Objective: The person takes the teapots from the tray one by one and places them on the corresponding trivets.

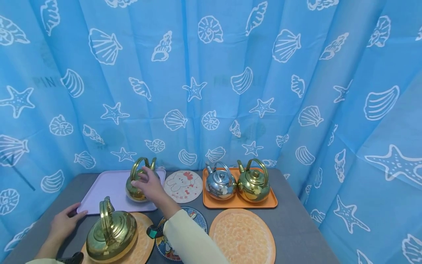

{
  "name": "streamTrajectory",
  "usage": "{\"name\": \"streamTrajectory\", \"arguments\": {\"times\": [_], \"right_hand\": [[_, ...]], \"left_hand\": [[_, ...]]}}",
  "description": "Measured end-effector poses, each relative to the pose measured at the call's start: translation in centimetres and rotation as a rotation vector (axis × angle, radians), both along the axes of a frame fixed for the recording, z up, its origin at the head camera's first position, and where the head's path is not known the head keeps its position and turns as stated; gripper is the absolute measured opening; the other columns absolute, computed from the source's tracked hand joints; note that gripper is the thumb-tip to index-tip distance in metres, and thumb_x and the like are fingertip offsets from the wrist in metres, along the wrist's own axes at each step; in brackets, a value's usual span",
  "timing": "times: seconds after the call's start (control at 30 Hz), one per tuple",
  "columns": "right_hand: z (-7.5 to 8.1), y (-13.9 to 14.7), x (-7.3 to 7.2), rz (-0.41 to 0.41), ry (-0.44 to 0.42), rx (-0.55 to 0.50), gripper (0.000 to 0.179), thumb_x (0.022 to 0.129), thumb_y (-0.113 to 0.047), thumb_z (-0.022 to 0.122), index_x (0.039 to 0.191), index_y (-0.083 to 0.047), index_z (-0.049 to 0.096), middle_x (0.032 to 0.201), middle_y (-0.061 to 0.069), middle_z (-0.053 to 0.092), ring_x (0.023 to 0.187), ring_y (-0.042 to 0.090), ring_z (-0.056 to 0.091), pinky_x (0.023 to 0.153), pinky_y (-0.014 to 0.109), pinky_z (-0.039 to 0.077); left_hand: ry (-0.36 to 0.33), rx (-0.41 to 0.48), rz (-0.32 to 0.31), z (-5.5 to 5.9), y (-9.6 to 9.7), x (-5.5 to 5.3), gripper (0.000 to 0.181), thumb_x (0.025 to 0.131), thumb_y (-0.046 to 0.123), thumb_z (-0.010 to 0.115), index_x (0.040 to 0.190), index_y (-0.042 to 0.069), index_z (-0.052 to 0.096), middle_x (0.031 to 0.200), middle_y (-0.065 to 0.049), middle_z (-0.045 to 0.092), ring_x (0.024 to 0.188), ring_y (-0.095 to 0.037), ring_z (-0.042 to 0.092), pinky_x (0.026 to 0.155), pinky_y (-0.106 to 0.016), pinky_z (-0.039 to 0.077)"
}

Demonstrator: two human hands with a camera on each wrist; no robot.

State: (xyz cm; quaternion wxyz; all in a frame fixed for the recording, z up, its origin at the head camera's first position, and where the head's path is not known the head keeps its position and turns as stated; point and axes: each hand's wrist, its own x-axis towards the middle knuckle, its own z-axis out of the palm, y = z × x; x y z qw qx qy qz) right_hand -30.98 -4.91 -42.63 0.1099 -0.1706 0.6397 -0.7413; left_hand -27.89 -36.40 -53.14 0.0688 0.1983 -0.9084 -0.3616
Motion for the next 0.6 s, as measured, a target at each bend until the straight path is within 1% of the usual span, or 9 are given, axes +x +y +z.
{"name": "streamTrajectory", "arguments": {"times": [0.1, 0.23, 0.37, 0.43, 0.6], "right_hand": [[0.08, -0.17, -0.06, 0.021, -0.006, -0.016, 0.06, 0.097, -0.01, 0.058, 0.151, -0.006, 0.031, 0.144, 0.019, 0.045, 0.129, 0.033, 0.046, 0.098, 0.051, 0.045], [-0.12, -0.29, -0.07, 0.041, -0.002, -0.026, 0.059, 0.098, -0.01, 0.057, 0.151, -0.006, 0.031, 0.142, 0.02, 0.046, 0.122, 0.031, 0.053, 0.095, 0.048, 0.048], [-0.35, -0.47, -0.11, 0.023, 0.003, -0.029, 0.06, 0.097, -0.012, 0.059, 0.15, -0.006, 0.033, 0.137, 0.018, 0.052, 0.112, 0.026, 0.06, 0.091, 0.046, 0.051], [-0.39, -0.55, -0.14, 0.008, -0.001, -0.035, 0.06, 0.096, -0.012, 0.06, 0.149, -0.006, 0.035, 0.132, 0.017, 0.055, 0.108, 0.025, 0.061, 0.091, 0.047, 0.05], [-0.42, -0.66, -0.18, -0.019, -0.004, -0.045, 0.057, 0.093, -0.009, 0.062, 0.146, -0.005, 0.04, 0.117, 0.012, 0.06, 0.1, 0.023, 0.062, 0.091, 0.052, 0.049]], "left_hand": [[0.002, -0.001, 0.006, 0.13, 0.15, 0.0, 0.069, 0.094, 0.034, 0.066, 0.141, -0.007, 0.04, 0.14, -0.037, 0.035, 0.13, -0.054, 0.029, 0.104, -0.064, 0.024], [0.009, -0.003, 0.004, 0.28, 0.28, -0.05, 0.067, 0.094, 0.032, 0.066, 0.141, -0.008, 0.04, 0.14, -0.037, 0.036, 0.13, -0.054, 0.029, 0.104, -0.064, 0.024], [0.008, 0.002, 0.007, 0.26, 0.22, -0.09, 0.068, 0.094, 0.034, 0.066, 0.141, -0.007, 0.04, 0.141, -0.036, 0.035, 0.13, -0.055, 0.028, 0.104, -0.064, 0.023], [0.003, 0.005, 0.008, 0.21, 0.13, -0.06, 0.07, 0.093, 0.037, 0.066, 0.142, -0.007, 0.039, 0.141, -0.036, 0.035, 0.13, -0.055, 0.027, 0.104, -0.065, 0.023], [0.004, -0.002, 0.01, 0.25, 0.18, -0.05, 0.068, 0.093, 0.033, 0.066, 0.141, -0.008, 0.041, 0.14, -0.037, 0.036, 0.13, -0.054, 0.029, 0.105, -0.064, 0.024]]}}
